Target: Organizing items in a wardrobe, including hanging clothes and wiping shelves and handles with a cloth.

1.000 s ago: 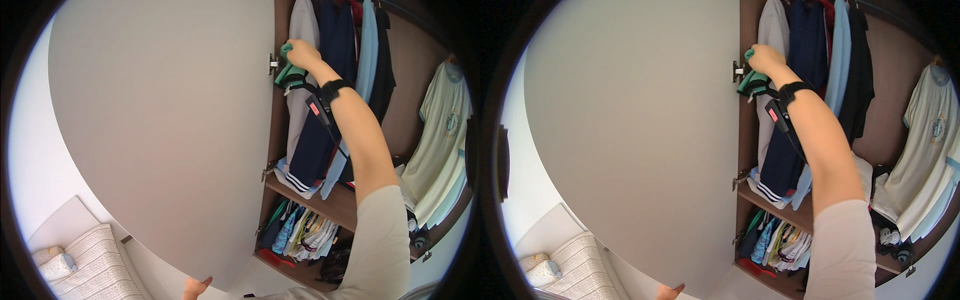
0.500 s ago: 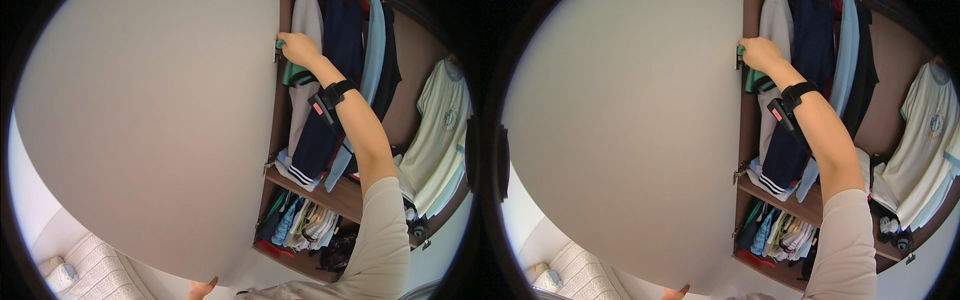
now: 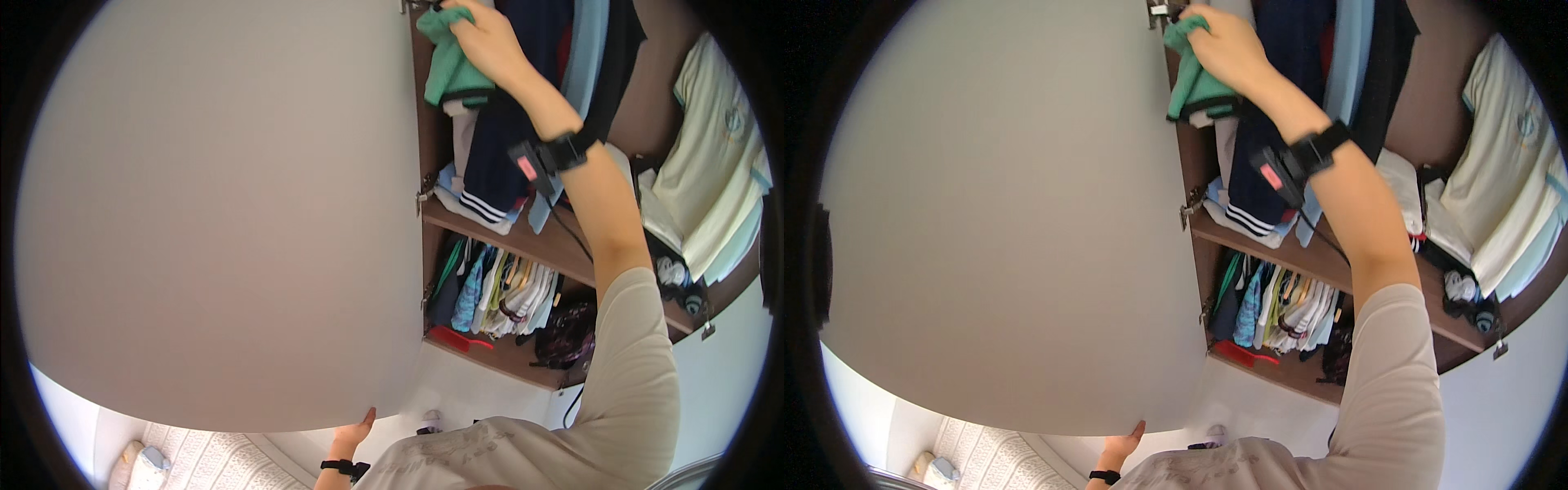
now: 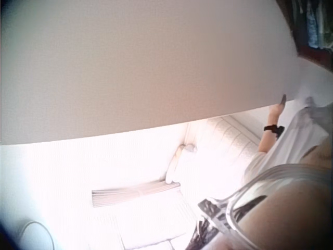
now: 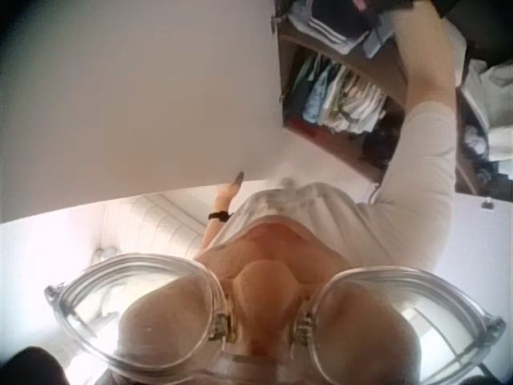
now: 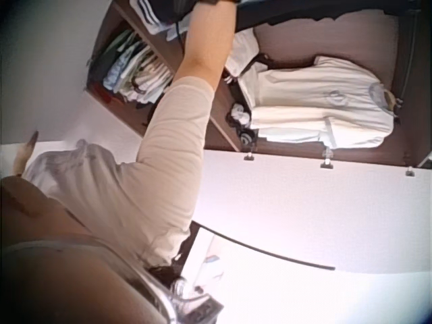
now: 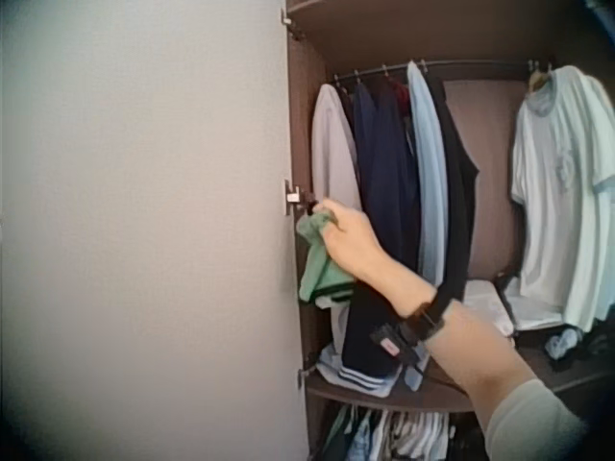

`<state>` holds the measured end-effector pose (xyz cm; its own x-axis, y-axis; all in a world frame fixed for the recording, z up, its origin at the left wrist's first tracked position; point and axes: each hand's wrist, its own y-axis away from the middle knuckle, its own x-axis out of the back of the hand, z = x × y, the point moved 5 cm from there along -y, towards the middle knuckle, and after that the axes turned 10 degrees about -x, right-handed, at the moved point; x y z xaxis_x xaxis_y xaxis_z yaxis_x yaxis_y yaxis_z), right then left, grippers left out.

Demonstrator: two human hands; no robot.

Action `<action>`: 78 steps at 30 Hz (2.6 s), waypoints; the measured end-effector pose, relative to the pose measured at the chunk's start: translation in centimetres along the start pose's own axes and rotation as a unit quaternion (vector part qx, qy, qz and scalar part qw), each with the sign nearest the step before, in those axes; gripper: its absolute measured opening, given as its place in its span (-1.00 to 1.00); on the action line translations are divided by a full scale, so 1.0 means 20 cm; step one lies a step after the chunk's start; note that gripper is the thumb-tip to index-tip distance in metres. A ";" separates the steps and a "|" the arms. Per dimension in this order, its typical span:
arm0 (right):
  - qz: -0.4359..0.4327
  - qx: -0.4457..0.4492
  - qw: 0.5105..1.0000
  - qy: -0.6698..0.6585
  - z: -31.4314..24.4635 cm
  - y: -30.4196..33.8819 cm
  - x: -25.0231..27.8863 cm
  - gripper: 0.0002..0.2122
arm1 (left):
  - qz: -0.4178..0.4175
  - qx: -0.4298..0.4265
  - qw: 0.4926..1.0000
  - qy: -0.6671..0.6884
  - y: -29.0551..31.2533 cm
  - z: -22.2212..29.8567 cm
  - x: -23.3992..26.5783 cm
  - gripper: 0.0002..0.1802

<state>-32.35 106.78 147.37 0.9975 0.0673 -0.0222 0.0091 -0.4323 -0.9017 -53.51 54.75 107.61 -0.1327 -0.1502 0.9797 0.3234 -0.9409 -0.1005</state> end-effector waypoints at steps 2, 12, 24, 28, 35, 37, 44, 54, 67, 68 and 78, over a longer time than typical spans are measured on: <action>-0.066 -0.165 0.971 -0.159 0.12 0.30 0.06 -0.73 | 0.009 -0.007 1.000 -0.013 -0.04 0.11 0.01 -0.70; -0.063 -0.524 0.655 -0.541 0.09 1.73 1.20 -0.58 | -0.015 0.110 0.992 0.052 0.15 0.28 -0.41 -0.62; 0.163 -0.582 0.579 -0.548 -0.31 2.92 2.80 -0.47 | -0.170 0.048 0.984 0.024 0.33 1.33 -1.03 -0.60; 0.222 -0.626 0.628 -0.406 -0.58 3.32 3.17 -0.56 | -0.264 0.024 0.963 -0.042 0.29 1.68 -1.29 -0.50; 0.353 -0.622 0.698 -0.003 -1.23 3.81 3.92 -0.51 | -0.214 -0.215 0.953 0.016 0.12 2.25 -1.49 -0.60; 0.454 -0.553 0.698 0.030 -1.40 3.86 4.13 -0.45 | -0.185 -0.247 0.950 0.044 0.07 2.39 -1.54 -0.61; 0.476 -0.543 0.692 0.001 -1.45 3.92 4.39 -0.36 | -0.145 -0.330 0.931 0.066 -0.28 2.61 -1.46 -0.62; 0.468 -0.590 0.650 0.101 -1.48 3.87 4.11 -0.35 | -0.190 -0.287 0.931 0.118 -0.54 2.58 -1.46 -0.59; 0.204 -0.654 0.668 0.290 -1.66 3.54 3.12 -0.43 | -0.203 -0.305 0.916 0.161 -0.86 2.33 -1.50 -0.60; 0.166 -0.695 0.644 0.274 -1.64 3.50 3.07 -0.45 | -0.181 -0.327 0.911 0.176 -0.88 2.32 -1.51 -0.56; -0.214 -0.604 0.740 0.206 -0.97 2.99 2.44 -0.43 | -0.355 -0.432 0.800 0.218 -0.40 2.38 -1.36 -0.79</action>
<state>18.28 66.81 100.77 0.8193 0.2582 0.5120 0.1380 -0.9554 0.2609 -7.90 80.88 90.06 -0.3699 0.6005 0.7089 -0.7222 -0.6658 0.1872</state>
